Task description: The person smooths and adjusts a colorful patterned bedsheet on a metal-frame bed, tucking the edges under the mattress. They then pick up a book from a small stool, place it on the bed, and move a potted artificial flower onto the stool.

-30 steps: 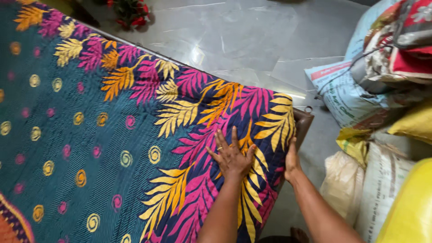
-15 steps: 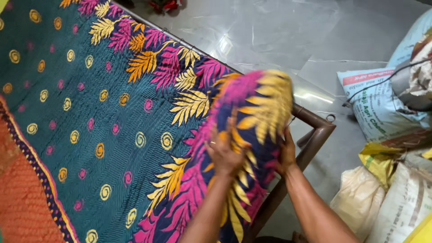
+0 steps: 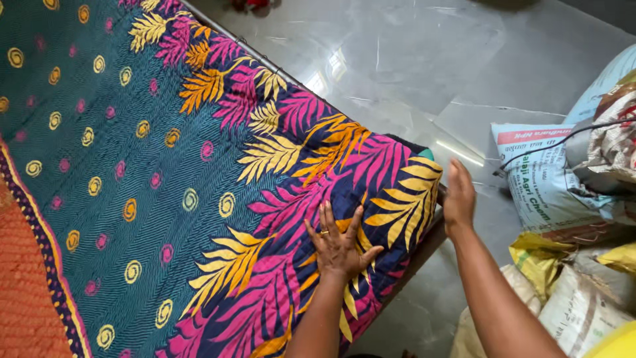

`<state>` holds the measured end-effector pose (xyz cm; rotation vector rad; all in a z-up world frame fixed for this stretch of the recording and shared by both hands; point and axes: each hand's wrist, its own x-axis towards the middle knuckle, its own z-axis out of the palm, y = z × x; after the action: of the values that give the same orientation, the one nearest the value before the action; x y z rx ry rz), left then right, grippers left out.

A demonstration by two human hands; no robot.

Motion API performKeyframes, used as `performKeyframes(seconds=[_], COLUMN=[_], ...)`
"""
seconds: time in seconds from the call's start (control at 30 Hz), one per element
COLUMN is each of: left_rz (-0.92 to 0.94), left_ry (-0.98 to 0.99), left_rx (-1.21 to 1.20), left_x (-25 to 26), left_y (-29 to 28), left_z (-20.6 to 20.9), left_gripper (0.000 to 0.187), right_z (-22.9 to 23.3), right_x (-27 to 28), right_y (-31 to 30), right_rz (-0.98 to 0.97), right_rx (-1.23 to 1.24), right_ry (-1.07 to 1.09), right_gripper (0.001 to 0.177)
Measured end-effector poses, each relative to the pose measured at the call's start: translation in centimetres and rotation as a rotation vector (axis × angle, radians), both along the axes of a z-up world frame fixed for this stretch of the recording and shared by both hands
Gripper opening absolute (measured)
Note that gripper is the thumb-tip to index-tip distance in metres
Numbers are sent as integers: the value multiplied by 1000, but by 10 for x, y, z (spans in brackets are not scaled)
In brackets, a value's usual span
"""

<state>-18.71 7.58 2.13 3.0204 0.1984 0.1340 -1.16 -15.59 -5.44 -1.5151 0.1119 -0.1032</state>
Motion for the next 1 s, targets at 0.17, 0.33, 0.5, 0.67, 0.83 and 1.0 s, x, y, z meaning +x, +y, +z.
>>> performKeyframes(seconds=[0.17,0.33,0.5,0.67,0.83,1.0], left_rz=[1,-30,-20,-25,-28,-24], left_ry=[-30,-60,-47,-96,-85,-52], left_rx=[20,-39,-54,-45,-31,-20], left_x=[0,-17,-15,-12,-13,-11], left_y=[-1,-12,-16,-12,-10,-9], left_z=[-2,8,2,-7,-13,-14], left_gripper=[108,105,101,102,103,103], right_z=[48,54,-2,-11,31,76], right_x=[21,-5,-5,-2,6,62], right_y=[43,10,11,9,18,50], right_rz=[203,205,153,166,120,641], right_rx=[-830,-997,-1057,-1096,-1063,-1085], right_ry=[222,306,231,234,-226,312], right_gripper=[63,65,66,63,54,75])
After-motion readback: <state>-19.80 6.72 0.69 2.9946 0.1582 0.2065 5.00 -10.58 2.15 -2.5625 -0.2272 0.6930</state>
